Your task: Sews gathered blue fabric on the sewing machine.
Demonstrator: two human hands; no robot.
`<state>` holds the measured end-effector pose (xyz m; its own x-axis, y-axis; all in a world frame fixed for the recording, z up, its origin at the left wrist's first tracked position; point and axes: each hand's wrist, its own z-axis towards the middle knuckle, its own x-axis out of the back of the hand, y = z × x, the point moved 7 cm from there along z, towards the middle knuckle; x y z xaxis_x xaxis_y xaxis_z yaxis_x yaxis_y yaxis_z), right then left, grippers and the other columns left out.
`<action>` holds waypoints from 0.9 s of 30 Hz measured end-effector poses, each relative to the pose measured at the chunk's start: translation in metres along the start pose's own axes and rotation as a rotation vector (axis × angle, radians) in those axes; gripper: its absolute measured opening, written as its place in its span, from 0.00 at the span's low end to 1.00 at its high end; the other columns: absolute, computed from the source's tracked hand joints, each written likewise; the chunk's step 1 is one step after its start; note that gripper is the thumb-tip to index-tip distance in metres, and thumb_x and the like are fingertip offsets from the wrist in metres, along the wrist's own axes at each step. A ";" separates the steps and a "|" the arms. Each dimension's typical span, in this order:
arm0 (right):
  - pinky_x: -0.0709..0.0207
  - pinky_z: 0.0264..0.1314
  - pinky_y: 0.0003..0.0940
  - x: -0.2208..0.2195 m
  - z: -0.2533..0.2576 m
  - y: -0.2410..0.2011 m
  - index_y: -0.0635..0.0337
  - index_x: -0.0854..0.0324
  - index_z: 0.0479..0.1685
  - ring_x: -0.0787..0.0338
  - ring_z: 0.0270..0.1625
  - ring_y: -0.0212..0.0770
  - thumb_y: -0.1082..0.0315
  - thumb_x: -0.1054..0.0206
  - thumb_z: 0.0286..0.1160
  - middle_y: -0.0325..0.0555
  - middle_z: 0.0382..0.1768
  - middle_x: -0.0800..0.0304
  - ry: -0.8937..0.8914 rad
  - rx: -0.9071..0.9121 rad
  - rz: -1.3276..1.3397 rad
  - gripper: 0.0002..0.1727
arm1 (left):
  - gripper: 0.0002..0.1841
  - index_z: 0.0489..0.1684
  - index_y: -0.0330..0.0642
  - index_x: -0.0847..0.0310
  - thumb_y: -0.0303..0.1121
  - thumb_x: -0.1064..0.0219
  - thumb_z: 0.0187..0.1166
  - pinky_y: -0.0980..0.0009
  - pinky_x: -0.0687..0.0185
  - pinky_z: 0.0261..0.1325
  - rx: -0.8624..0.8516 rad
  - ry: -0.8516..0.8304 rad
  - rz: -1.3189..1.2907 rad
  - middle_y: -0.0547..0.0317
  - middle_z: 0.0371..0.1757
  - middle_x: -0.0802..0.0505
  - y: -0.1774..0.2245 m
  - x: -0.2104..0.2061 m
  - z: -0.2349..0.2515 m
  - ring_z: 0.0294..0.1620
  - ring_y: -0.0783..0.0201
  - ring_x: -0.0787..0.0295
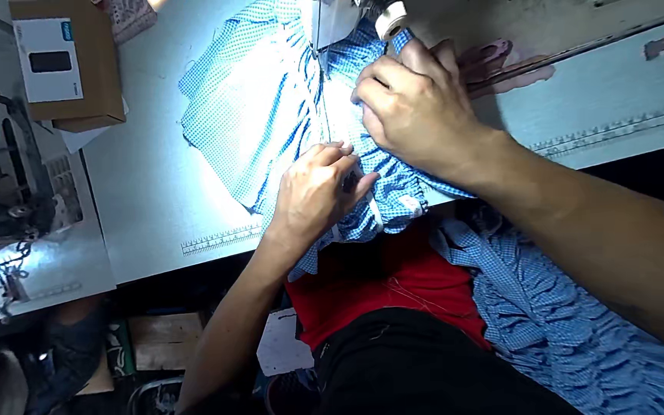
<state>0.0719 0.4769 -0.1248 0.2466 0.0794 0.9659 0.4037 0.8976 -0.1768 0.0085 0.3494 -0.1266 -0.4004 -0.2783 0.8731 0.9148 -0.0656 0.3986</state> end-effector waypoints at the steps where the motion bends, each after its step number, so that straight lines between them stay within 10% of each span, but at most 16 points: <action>1: 0.36 0.60 0.68 0.000 0.001 0.001 0.62 0.17 0.55 0.22 0.68 0.69 0.61 0.52 0.88 0.59 0.63 0.16 -0.010 -0.015 -0.002 0.19 | 0.16 0.45 0.45 0.03 0.48 0.28 0.78 0.64 0.15 0.69 -0.003 0.017 0.010 0.56 0.55 0.02 -0.001 0.000 0.001 0.66 0.59 0.08; 7: 0.36 0.61 0.64 0.000 -0.001 0.000 0.58 0.18 0.61 0.22 0.66 0.66 0.71 0.51 0.87 0.55 0.63 0.15 0.020 0.067 0.057 0.17 | 0.14 0.45 0.46 0.03 0.44 0.30 0.80 0.65 0.15 0.69 -0.001 0.024 0.007 0.56 0.56 0.02 -0.002 -0.002 0.002 0.66 0.59 0.08; 11: 0.39 0.66 0.72 -0.004 -0.001 0.003 0.57 0.18 0.66 0.23 0.70 0.68 0.53 0.52 0.86 0.54 0.70 0.17 -0.026 -0.005 0.043 0.25 | 0.13 0.44 0.46 0.04 0.43 0.30 0.80 0.65 0.15 0.68 0.004 0.035 0.000 0.56 0.56 0.02 -0.002 -0.002 0.001 0.65 0.60 0.08; 15: 0.37 0.61 0.65 0.000 0.000 -0.001 0.56 0.18 0.63 0.22 0.66 0.66 0.70 0.50 0.85 0.55 0.64 0.16 0.003 0.023 0.046 0.18 | 0.14 0.46 0.46 0.03 0.45 0.30 0.80 0.66 0.15 0.69 0.012 0.024 0.010 0.57 0.56 0.03 -0.003 -0.003 0.002 0.66 0.61 0.08; 19: 0.40 0.68 0.74 -0.001 0.002 0.003 0.59 0.16 0.60 0.23 0.72 0.69 0.58 0.49 0.86 0.56 0.66 0.15 -0.003 -0.015 0.045 0.20 | 0.14 0.45 0.46 0.03 0.45 0.30 0.80 0.65 0.15 0.69 0.011 0.028 0.018 0.57 0.56 0.02 -0.003 -0.002 0.003 0.65 0.60 0.08; 24: 0.37 0.62 0.64 -0.001 0.001 -0.002 0.57 0.17 0.60 0.22 0.66 0.64 0.72 0.51 0.86 0.53 0.62 0.14 0.027 0.058 0.050 0.16 | 0.13 0.44 0.46 0.03 0.44 0.30 0.80 0.65 0.15 0.67 0.018 0.026 0.013 0.57 0.55 0.02 -0.003 -0.002 0.002 0.64 0.60 0.08; 27: 0.38 0.64 0.68 -0.002 0.000 0.003 0.56 0.16 0.63 0.22 0.68 0.65 0.56 0.52 0.86 0.51 0.67 0.14 0.002 0.015 0.045 0.22 | 0.11 0.46 0.46 0.04 0.42 0.28 0.80 0.64 0.16 0.68 0.026 -0.017 -0.007 0.57 0.56 0.03 -0.002 0.000 -0.001 0.65 0.59 0.09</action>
<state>0.0724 0.4795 -0.1276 0.2656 0.1189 0.9567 0.3793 0.8995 -0.2171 0.0063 0.3489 -0.1274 -0.4082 -0.2617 0.8746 0.9102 -0.0428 0.4121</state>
